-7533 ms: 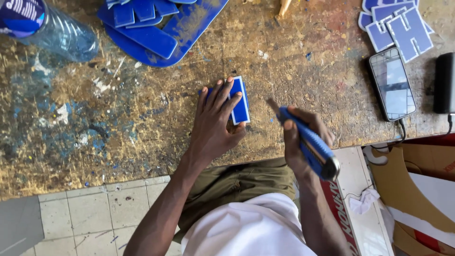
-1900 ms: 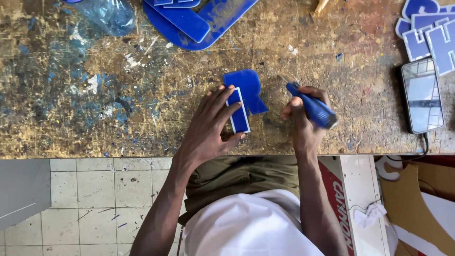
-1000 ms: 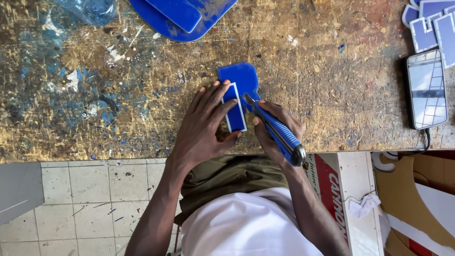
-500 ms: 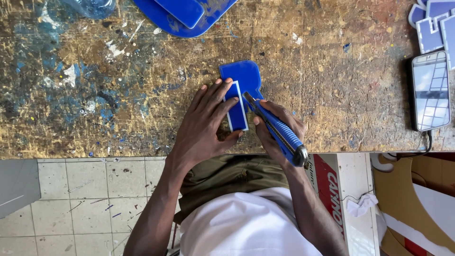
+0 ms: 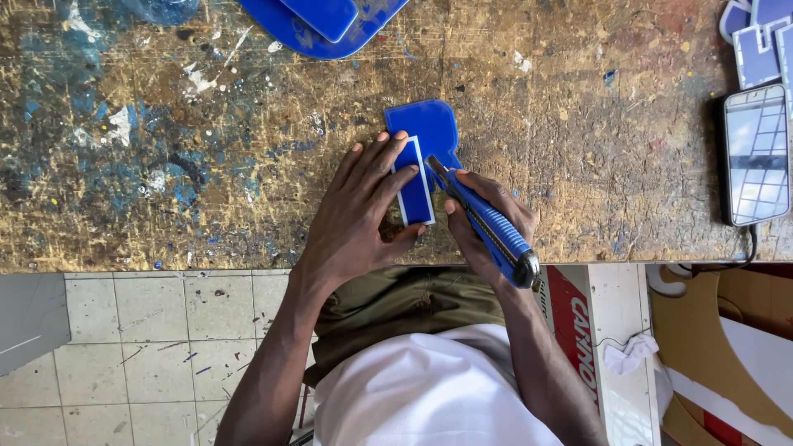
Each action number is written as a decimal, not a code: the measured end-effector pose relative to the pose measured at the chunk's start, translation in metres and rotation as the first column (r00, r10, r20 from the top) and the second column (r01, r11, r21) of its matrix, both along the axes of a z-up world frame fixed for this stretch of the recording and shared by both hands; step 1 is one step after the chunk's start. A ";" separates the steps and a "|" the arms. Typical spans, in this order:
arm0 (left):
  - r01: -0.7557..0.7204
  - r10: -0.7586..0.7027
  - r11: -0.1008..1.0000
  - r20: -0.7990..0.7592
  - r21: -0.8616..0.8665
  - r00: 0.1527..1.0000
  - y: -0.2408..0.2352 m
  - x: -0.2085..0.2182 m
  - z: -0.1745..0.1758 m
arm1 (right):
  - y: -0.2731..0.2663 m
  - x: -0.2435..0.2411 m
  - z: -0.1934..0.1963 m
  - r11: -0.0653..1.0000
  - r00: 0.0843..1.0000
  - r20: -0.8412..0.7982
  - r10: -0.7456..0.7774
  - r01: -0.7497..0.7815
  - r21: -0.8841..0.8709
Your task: Trimming excess material from the edges of blue plastic letters using a utility knife on a workbench.
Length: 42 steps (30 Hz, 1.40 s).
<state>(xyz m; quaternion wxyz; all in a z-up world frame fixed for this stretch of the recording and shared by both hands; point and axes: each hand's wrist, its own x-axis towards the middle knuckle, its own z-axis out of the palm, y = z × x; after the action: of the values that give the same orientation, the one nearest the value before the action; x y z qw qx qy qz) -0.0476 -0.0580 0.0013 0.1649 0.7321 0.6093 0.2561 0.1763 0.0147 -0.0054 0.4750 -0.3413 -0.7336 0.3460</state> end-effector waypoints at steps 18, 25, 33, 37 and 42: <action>0.018 -0.019 0.999 0.020 0.036 1.000 -0.001 0.002 0.003 | 0.032 0.002 0.059 0.970 0.942 0.234 0.242 -0.238 -0.045; 0.005 -0.006 0.999 0.012 0.039 1.000 -0.001 0.003 0.002 | 0.046 -0.006 0.078 0.942 0.920 0.202 0.336 -0.332 -0.055; 0.000 0.001 0.997 -0.010 0.072 1.000 0.000 0.005 0.004 | 0.047 -0.007 0.080 0.947 0.919 0.229 0.321 -0.305 -0.106; -0.015 0.017 0.996 -0.015 0.091 1.000 -0.001 0.007 0.003 | 0.047 -0.007 0.075 0.944 0.923 0.207 0.325 -0.304 -0.125; -0.013 0.015 0.995 -0.022 0.099 1.000 -0.001 0.007 0.002 | 0.044 -0.005 0.074 0.948 0.927 0.204 0.315 -0.296 -0.117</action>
<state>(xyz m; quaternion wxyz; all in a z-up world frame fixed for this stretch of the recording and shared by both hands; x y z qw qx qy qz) -0.0407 -0.0590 0.0032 0.1196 0.7380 0.6027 0.2788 0.1717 0.0586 0.0688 0.3162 -0.2788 -0.8106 0.4065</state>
